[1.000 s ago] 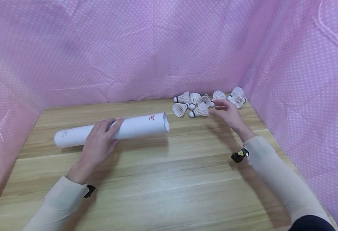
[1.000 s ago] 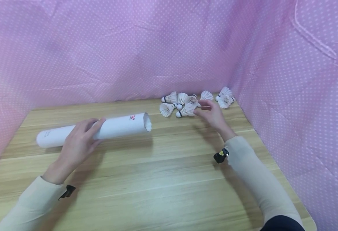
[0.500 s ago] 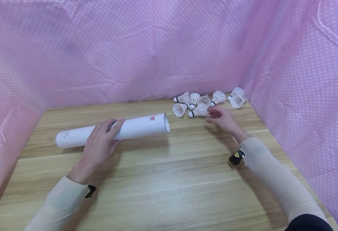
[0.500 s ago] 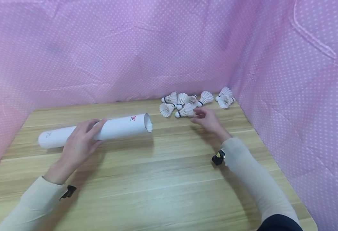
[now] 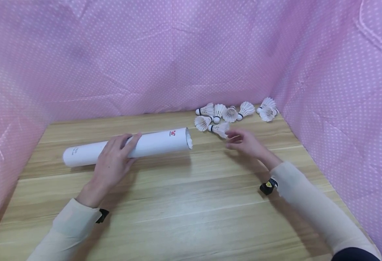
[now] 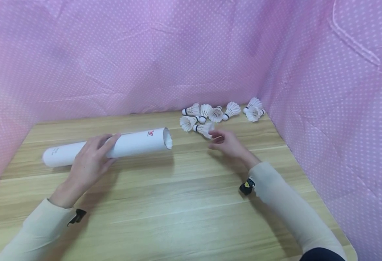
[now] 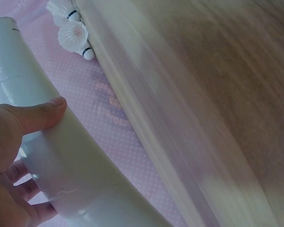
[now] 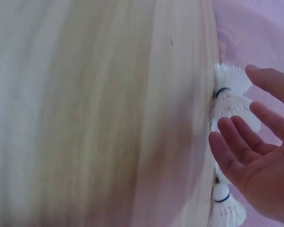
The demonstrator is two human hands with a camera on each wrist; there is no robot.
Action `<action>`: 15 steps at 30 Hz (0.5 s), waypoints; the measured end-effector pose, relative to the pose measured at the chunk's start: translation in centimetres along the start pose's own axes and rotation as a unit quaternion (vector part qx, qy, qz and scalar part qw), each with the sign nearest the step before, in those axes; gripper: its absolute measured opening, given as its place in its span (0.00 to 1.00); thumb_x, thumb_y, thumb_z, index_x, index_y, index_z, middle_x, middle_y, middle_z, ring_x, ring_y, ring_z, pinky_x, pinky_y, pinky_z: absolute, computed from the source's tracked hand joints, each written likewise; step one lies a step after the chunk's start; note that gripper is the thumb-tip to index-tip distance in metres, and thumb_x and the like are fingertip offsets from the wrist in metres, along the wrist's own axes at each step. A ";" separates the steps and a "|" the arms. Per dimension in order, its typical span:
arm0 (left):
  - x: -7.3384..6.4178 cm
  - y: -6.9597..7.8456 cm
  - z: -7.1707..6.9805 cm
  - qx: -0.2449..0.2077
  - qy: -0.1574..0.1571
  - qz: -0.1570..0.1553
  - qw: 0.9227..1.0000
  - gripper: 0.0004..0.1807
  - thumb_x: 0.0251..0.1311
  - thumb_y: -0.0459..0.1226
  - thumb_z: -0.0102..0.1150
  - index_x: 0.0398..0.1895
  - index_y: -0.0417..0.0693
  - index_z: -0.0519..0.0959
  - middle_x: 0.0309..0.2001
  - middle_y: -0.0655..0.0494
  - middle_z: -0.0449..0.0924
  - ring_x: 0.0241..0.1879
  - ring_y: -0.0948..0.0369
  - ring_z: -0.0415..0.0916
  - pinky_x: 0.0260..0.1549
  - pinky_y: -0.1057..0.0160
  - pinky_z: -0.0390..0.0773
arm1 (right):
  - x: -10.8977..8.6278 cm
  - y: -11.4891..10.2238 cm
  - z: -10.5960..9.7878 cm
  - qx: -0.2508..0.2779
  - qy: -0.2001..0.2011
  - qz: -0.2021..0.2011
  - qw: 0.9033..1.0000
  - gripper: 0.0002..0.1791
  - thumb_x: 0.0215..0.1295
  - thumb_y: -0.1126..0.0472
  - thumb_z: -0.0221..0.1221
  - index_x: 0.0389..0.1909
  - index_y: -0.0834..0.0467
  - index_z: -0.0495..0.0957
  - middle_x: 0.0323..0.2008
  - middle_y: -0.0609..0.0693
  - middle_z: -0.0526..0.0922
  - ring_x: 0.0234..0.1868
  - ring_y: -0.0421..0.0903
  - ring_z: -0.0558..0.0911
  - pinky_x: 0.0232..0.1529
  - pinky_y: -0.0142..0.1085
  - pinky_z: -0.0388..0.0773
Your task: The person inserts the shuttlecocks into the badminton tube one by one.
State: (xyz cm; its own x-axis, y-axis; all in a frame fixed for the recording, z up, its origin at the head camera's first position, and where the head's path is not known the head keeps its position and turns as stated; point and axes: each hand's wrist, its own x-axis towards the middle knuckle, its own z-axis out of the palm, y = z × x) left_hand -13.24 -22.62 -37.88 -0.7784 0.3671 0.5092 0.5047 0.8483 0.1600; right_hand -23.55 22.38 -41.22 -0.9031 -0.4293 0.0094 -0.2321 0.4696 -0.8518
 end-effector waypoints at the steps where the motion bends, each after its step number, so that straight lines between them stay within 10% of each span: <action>1: 0.0 0.0 0.0 0.000 0.000 0.000 1.000 0.51 0.40 0.26 0.80 0.72 0.51 0.69 0.59 0.36 0.71 0.57 0.38 0.69 0.59 0.39 0.70 | -0.1 -0.2 0.2 0.002 -0.007 -0.006 1.000 0.28 0.62 0.70 0.67 0.63 0.70 0.71 0.56 0.69 0.78 0.56 0.66 0.79 0.59 0.53 0.76; 15: -0.1 0.0 0.0 0.001 0.000 -0.005 1.000 0.51 0.40 0.25 0.81 0.72 0.52 0.69 0.59 0.36 0.71 0.58 0.38 0.69 0.59 0.39 0.70 | 0.5 -1.3 0.9 -0.026 0.138 0.008 0.990 0.35 0.55 0.60 0.74 0.63 0.64 0.72 0.62 0.62 0.72 0.61 0.62 0.73 0.61 0.55 0.73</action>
State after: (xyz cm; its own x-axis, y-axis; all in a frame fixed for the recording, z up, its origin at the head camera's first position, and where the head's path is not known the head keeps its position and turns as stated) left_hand -13.14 -22.64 -37.93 -0.7836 0.3590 0.5070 0.4961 0.8528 0.1630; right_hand -23.37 20.85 -40.53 -0.9694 -0.1984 0.1442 -0.2285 0.5168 -0.8251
